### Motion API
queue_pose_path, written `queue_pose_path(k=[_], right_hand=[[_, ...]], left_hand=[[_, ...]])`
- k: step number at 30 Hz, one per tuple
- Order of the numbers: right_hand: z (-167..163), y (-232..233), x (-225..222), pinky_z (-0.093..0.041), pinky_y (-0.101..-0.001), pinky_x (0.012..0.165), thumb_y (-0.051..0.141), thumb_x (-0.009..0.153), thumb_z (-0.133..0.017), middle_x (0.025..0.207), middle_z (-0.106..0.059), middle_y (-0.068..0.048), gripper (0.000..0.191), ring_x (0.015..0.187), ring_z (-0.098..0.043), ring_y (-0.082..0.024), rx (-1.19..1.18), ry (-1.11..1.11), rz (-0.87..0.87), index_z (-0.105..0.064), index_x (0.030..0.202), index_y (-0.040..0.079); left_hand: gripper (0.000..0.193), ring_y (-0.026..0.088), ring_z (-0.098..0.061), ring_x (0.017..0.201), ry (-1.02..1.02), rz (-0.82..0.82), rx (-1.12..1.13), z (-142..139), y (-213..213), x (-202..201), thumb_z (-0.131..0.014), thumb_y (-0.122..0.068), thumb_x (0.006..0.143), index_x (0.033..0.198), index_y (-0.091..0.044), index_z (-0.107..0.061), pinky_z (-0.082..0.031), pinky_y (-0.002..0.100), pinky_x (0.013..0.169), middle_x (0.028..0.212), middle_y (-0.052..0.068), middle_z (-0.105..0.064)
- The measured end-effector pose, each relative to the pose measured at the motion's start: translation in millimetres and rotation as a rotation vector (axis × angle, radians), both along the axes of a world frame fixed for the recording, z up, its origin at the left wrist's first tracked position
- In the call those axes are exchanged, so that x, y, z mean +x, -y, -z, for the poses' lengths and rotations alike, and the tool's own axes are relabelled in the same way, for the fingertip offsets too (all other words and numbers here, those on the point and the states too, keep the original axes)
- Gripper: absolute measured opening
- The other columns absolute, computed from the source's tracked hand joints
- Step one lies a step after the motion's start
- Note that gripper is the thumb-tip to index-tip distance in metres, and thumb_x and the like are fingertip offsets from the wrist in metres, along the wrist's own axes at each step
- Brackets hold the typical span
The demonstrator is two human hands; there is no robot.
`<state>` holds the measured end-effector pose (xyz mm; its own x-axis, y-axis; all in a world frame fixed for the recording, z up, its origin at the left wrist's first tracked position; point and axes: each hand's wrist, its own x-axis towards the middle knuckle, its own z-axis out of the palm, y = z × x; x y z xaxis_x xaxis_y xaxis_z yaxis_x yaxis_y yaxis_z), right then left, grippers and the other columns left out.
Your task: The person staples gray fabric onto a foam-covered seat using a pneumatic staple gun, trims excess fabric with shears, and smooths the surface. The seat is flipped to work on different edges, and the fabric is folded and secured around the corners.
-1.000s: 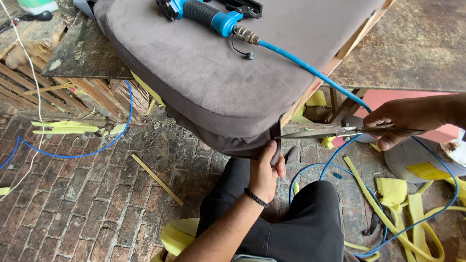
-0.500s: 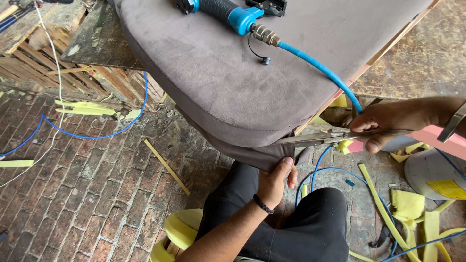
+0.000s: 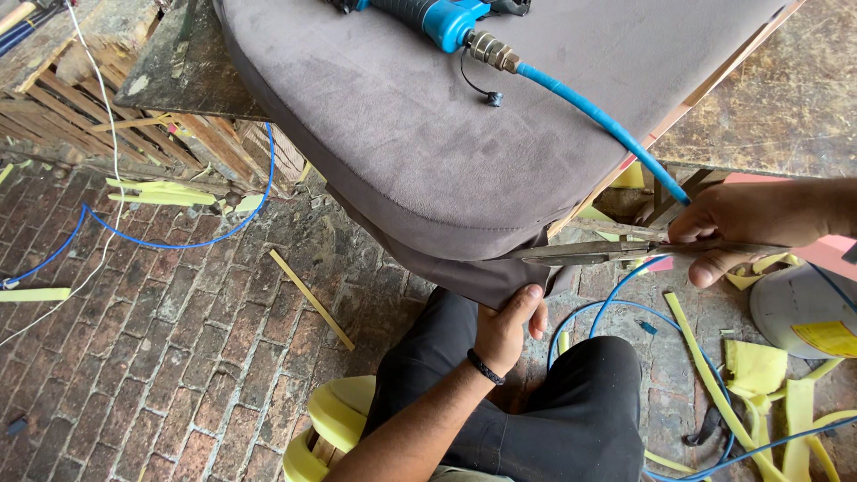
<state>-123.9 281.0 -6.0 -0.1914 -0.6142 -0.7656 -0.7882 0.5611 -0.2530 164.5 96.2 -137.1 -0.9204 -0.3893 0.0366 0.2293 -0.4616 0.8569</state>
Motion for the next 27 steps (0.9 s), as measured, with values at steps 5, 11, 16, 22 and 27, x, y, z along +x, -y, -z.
queue_pose_path(k=[5, 11, 16, 22, 27], right_hand=[[20, -21, 0, -0.051, -0.0434, 0.070, 0.071, 0.084, -0.079, 0.091, -0.060, 0.002, 0.075, 0.089, -0.061, -0.021, -0.467, 0.284, -0.099, -0.064, 0.109, 0.001], [13, -32, -10, -0.048, -0.0386, 0.059, 0.068, 0.064, -0.081, 0.059, -0.051, 0.000, 0.067, 0.061, -0.053, -0.017, -0.041, 0.116, 0.108, -0.068, 0.077, 0.004], [4, -27, -9, -0.044, -0.0368, 0.055, 0.051, 0.067, -0.092, 0.058, -0.047, -0.002, 0.060, 0.060, -0.046, -0.015, -0.068, 0.148, 0.068, -0.060, 0.072, 0.001], [-3, -35, 19, -0.047, -0.0331, 0.059, 0.049, 0.068, -0.089, 0.061, -0.062, 0.002, 0.043, 0.061, -0.057, -0.011, 0.048, 0.046, 0.159, -0.072, 0.080, 0.012], [-2, -43, 35, -0.040, -0.0391, 0.064, 0.051, 0.068, -0.091, 0.062, -0.049, -0.007, 0.057, 0.064, -0.045, -0.016, -0.084, -0.023, 0.218, -0.070, 0.075, -0.003]], left_hand=[[0.030, 0.011, -0.058, 0.055, -0.030, 0.011, -0.021, 2, -2, 0, -0.063, -0.027, 0.104, 0.083, -0.005, -0.064, -0.048, 0.026, 0.051, 0.066, 0.004, -0.063], [0.032, 0.011, -0.059, 0.055, -0.050, 0.016, -0.047, 5, -1, 4, -0.063, -0.024, 0.106, 0.081, -0.004, -0.066, -0.048, 0.026, 0.052, 0.067, 0.004, -0.065], [0.023, 0.009, -0.056, 0.052, 0.064, -0.083, 0.015, 8, -6, 5, -0.066, -0.022, 0.100, 0.084, -0.005, -0.069, -0.044, 0.024, 0.049, 0.064, 0.002, -0.064], [0.029, 0.009, -0.055, 0.052, 0.055, -0.092, -0.051, 12, -3, 10, -0.067, -0.024, 0.101, 0.081, -0.004, -0.067, -0.045, 0.024, 0.049, 0.064, 0.002, -0.063], [0.025, 0.010, -0.055, 0.051, 0.063, -0.073, -0.018, 5, -2, 15, -0.067, -0.024, 0.098, 0.082, -0.005, -0.067, -0.044, 0.024, 0.048, 0.062, 0.002, -0.062]])
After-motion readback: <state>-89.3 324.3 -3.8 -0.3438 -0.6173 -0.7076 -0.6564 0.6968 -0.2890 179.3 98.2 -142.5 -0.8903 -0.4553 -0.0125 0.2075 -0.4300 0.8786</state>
